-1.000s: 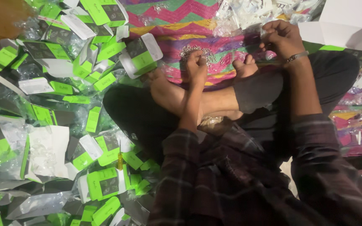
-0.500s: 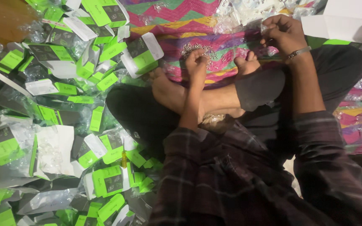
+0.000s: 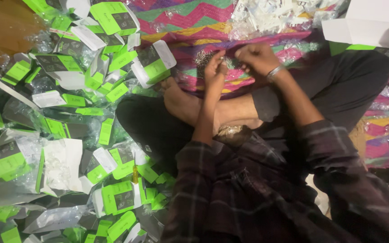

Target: The person sits cross-legged on the floor and sorts small metal screws from a pile, picking them one at a time and placing them into a separate pile on the mat. They occasionally shift their position and move packaging aside while continuing to pick through the screws.

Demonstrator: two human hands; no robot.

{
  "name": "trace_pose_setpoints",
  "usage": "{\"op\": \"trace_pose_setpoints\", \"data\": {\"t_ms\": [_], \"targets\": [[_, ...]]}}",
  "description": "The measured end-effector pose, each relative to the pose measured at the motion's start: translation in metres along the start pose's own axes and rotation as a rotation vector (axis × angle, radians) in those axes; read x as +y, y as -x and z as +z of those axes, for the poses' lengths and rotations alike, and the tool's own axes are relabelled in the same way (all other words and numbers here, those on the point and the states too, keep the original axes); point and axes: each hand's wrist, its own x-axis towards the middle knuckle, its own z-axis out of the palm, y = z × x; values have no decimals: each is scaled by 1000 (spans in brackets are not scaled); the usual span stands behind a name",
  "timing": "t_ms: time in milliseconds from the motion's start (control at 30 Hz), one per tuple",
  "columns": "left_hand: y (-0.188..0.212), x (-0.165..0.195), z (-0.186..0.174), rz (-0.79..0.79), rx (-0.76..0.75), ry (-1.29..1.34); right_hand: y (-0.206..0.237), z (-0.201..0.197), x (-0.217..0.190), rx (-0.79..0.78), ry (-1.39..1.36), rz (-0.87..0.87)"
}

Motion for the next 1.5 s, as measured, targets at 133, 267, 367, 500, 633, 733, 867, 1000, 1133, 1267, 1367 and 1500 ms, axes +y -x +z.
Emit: {"op": "trace_pose_setpoints", "data": {"t_ms": [133,267,367,500,633,733,867,1000,1133,1267,1367,1500], "targets": [[1,0,2,28,-65,21,-4,13,0,-98,176,-143],[2,1,5,62,-72,-8,-5,11,1,-131,150,-107],[4,-1,3,18,-90,4,-9,11,8,-108,168,-117],[7,-10,-2,35,-106,-8,-16,9,20,31,344,-375],[19,-6,-8,154,5,-137,-20,10,29,70,217,-329],[48,35,-20,220,200,-97,-17,13,32,24,331,-363],[114,126,-76,400,838,-652,-11,10,29,71,398,-532],[150,183,-131,696,1056,-1797,-6,10,20,-60,-214,-188],[138,165,-114,593,669,-1346,7,26,18,-84,-240,-131],[82,84,-45,224,194,-447,21,39,23,-87,-199,-131],[56,24,-16,83,57,-166,22,36,26,-105,-170,-177],[36,-8,-4,48,16,41,19,24,29,-91,-12,-194]]}}
